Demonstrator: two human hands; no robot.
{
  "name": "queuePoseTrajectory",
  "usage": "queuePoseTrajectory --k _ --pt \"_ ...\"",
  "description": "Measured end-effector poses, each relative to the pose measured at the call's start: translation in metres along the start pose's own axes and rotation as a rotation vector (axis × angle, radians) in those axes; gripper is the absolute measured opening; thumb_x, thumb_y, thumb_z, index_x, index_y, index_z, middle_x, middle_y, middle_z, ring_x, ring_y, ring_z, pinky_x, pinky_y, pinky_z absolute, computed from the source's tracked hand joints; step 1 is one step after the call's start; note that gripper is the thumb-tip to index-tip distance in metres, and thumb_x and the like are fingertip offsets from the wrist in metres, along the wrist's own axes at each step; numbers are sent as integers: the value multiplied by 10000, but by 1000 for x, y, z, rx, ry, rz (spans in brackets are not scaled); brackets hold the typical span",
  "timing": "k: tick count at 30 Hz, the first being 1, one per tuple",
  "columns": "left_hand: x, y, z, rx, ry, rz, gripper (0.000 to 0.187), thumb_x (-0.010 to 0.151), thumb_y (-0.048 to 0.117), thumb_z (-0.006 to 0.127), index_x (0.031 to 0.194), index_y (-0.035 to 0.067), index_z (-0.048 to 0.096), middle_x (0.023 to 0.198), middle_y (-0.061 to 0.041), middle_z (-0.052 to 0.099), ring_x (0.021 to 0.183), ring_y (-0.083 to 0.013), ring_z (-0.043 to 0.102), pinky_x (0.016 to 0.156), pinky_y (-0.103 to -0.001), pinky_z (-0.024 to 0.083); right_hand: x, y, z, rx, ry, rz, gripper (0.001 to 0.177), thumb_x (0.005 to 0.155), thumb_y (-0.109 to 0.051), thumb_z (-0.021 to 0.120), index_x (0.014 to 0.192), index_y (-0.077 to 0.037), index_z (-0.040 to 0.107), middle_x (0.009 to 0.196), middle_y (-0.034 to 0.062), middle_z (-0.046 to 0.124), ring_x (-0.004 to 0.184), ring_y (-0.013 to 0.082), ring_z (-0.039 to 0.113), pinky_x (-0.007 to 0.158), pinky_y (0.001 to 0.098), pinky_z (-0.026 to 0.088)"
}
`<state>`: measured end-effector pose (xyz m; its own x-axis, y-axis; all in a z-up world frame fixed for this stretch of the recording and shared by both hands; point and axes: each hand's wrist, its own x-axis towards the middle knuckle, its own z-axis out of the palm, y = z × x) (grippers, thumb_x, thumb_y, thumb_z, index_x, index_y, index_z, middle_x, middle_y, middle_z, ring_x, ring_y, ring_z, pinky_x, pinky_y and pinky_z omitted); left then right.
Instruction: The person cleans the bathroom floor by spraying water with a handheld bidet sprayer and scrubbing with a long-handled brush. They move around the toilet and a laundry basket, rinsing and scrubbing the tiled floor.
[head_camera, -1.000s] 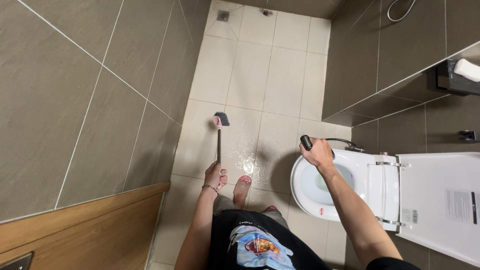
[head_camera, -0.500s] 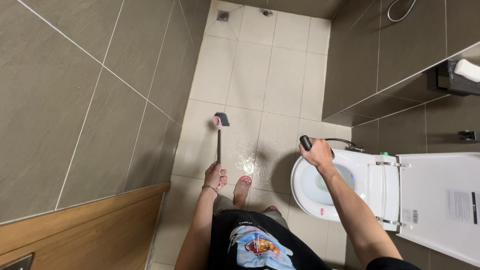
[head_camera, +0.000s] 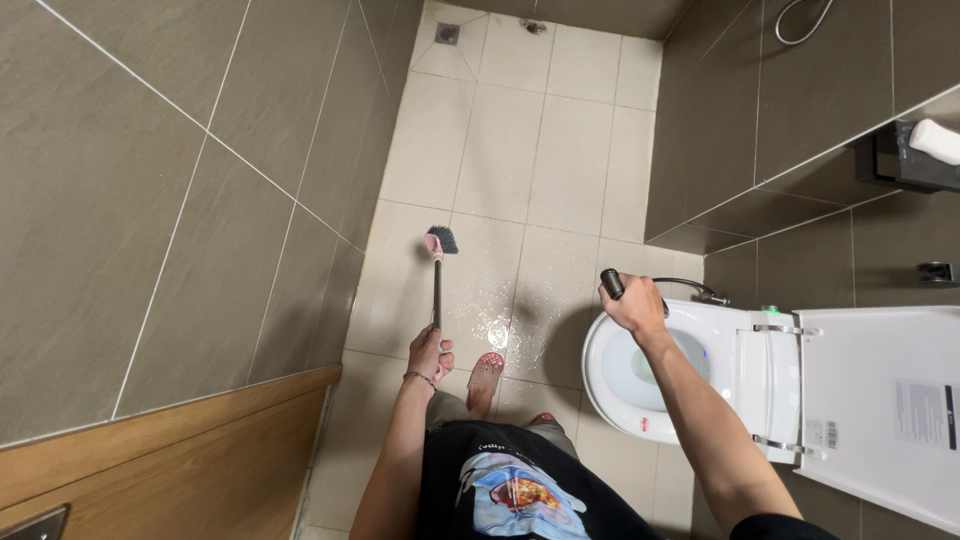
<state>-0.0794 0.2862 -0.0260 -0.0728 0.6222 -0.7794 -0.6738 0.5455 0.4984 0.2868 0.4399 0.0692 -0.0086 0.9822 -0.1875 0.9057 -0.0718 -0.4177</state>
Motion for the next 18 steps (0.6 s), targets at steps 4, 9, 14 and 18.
queuePoseTrajectory --k 4,9,14,18 --pt "1 -2 1 -1 0 -4 76 1041 204 510 997 145 492 700 -13 483 465 -83 378 398 -241 297 2 2 -3 0 -11 34 329 826 -365 685 817 -37 712 772 259 699 793 477 672 798 541 543" --pt "8 -7 -3 -16 -20 1 77 1040 187 514 994 136 479 702 -16 483 462 -81 372 396 -244 296 0 1 -4 -12 -29 11 315 823 -359 674 811 -47 720 760 259 696 788 480 672 803 540 541" --pt "7 -5 -1 -1 3 2 93 1045 196 512 990 135 470 706 -18 488 461 -84 378 389 -243 295 -3 -2 -3 -8 -26 4 319 825 -360 674 795 -45 715 750 255 695 777 477 673 798 537 543" --pt "4 -4 1 2 7 1 86 1045 203 510 997 143 472 703 -13 480 459 -79 370 380 -235 283 -3 -2 -3 -7 -29 22 334 839 -364 664 784 -37 709 739 255 689 760 472 674 796 528 551"
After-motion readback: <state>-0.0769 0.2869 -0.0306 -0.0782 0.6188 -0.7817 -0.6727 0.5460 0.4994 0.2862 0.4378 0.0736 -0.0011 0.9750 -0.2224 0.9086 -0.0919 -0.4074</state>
